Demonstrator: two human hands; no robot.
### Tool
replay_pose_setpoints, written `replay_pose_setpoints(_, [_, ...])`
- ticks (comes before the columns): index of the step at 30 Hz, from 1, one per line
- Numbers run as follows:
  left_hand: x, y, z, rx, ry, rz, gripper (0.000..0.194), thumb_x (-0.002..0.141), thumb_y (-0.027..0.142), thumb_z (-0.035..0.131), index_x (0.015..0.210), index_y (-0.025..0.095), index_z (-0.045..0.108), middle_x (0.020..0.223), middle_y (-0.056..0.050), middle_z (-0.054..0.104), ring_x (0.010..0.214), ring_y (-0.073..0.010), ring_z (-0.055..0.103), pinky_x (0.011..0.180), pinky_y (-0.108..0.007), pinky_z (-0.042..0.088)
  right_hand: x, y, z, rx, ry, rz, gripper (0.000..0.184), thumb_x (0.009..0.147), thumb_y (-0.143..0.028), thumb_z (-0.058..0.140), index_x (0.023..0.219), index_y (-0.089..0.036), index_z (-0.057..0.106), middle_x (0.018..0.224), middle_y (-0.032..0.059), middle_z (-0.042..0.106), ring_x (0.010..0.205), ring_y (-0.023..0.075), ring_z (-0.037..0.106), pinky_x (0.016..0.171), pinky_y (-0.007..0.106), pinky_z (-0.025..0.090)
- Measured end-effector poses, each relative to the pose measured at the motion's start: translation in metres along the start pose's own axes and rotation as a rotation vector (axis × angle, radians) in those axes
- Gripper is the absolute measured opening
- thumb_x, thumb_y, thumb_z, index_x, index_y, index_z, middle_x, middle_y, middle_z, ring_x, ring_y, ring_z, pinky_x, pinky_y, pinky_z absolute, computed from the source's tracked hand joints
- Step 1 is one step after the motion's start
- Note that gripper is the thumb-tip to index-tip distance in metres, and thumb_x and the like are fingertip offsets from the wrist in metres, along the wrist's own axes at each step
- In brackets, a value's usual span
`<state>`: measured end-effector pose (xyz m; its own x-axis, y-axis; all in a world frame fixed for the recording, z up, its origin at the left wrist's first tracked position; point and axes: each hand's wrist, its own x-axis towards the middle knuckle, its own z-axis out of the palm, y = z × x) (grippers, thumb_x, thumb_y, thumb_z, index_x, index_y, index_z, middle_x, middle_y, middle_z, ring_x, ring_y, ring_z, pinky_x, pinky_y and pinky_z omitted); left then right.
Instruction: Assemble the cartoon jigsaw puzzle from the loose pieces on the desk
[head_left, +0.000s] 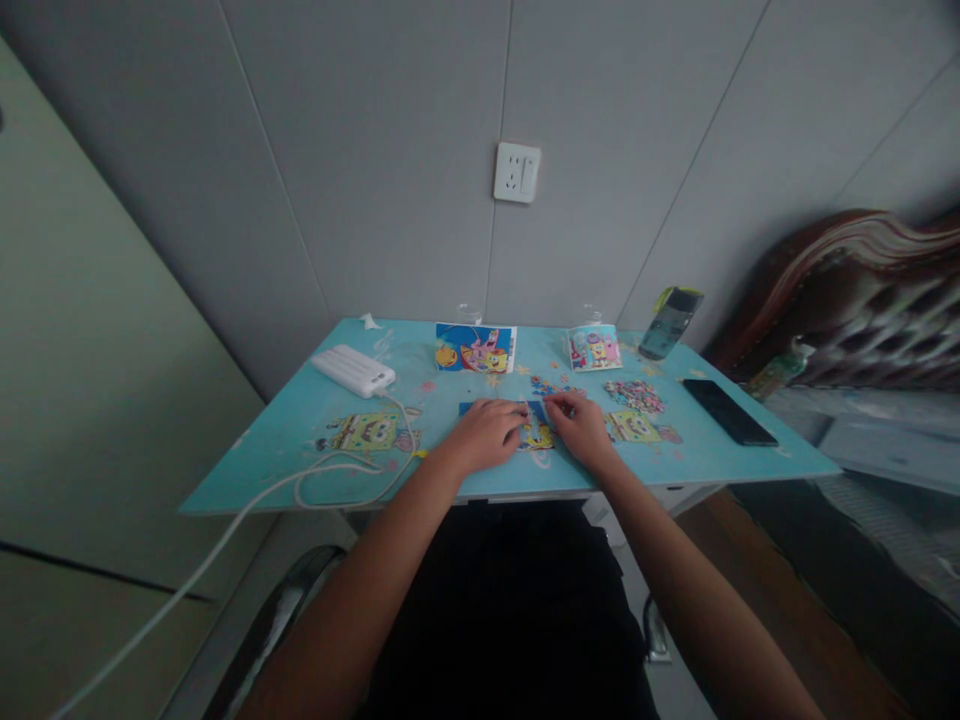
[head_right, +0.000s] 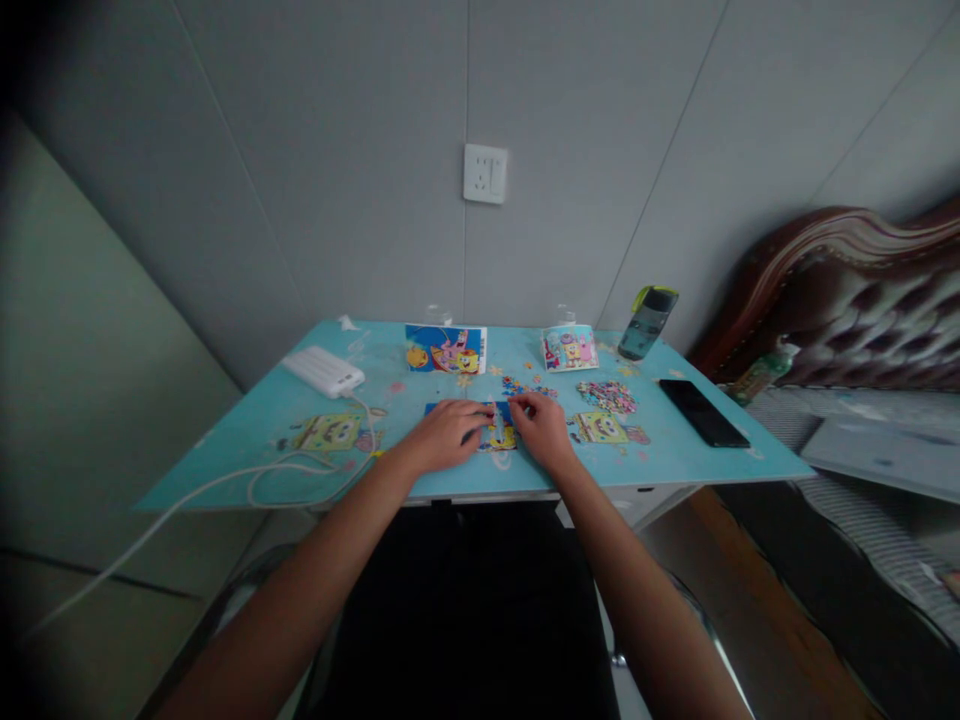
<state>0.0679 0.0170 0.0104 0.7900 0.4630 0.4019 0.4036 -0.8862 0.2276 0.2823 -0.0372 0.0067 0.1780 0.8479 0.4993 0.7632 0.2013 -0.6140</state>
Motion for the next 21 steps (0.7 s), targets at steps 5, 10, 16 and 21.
replay_pose_setpoints(5, [0.001, 0.0, 0.002, -0.004, -0.012, 0.0, 0.034, 0.095, 0.02, 0.05, 0.122, 0.024, 0.07, 0.132, -0.003, 0.068, 0.126, -0.0226, 0.059, 0.109, -0.042, 0.041, -0.001, -0.003, -0.001, 0.031, 0.057, 0.032, 0.024, 0.088, -0.034, 0.061, 0.091, -0.018, 0.078, 0.081, 0.0055, 0.075, 0.068, 0.0196, 0.062, 0.069, 0.033, 0.047])
replay_pose_setpoints(10, [0.0, 0.0, 0.002, -0.007, -0.011, 0.004, 0.034, 0.096, 0.021, 0.049, 0.124, 0.024, 0.068, 0.132, -0.004, 0.068, 0.128, -0.0224, 0.058, 0.11, -0.043, 0.041, -0.001, 0.001, -0.007, 0.056, 0.284, 0.139, 0.033, 0.091, -0.038, 0.055, 0.1, -0.015, 0.076, 0.088, 0.0102, 0.075, 0.074, 0.0224, 0.064, 0.07, 0.035, 0.049])
replay_pose_setpoints(16, [-0.004, -0.004, 0.004, -0.03, -0.019, 0.006, 0.035, 0.096, 0.02, 0.05, 0.128, 0.026, 0.065, 0.137, -0.003, 0.065, 0.133, -0.0211, 0.054, 0.112, -0.042, 0.039, 0.0, 0.011, -0.015, 0.075, 0.46, 0.227, 0.036, 0.089, -0.038, 0.053, 0.103, -0.013, 0.075, 0.088, 0.012, 0.074, 0.075, 0.0244, 0.064, 0.071, 0.036, 0.049])
replay_pose_setpoints(21, [-0.006, -0.005, 0.005, -0.049, -0.016, 0.004, 0.035, 0.097, 0.019, 0.048, 0.129, 0.027, 0.063, 0.139, -0.002, 0.064, 0.134, -0.0195, 0.053, 0.113, -0.042, 0.038, 0.0, 0.015, -0.021, 0.078, 0.537, 0.241, 0.038, 0.089, -0.039, 0.052, 0.105, -0.013, 0.075, 0.091, 0.0126, 0.075, 0.079, 0.0252, 0.065, 0.076, 0.037, 0.05])
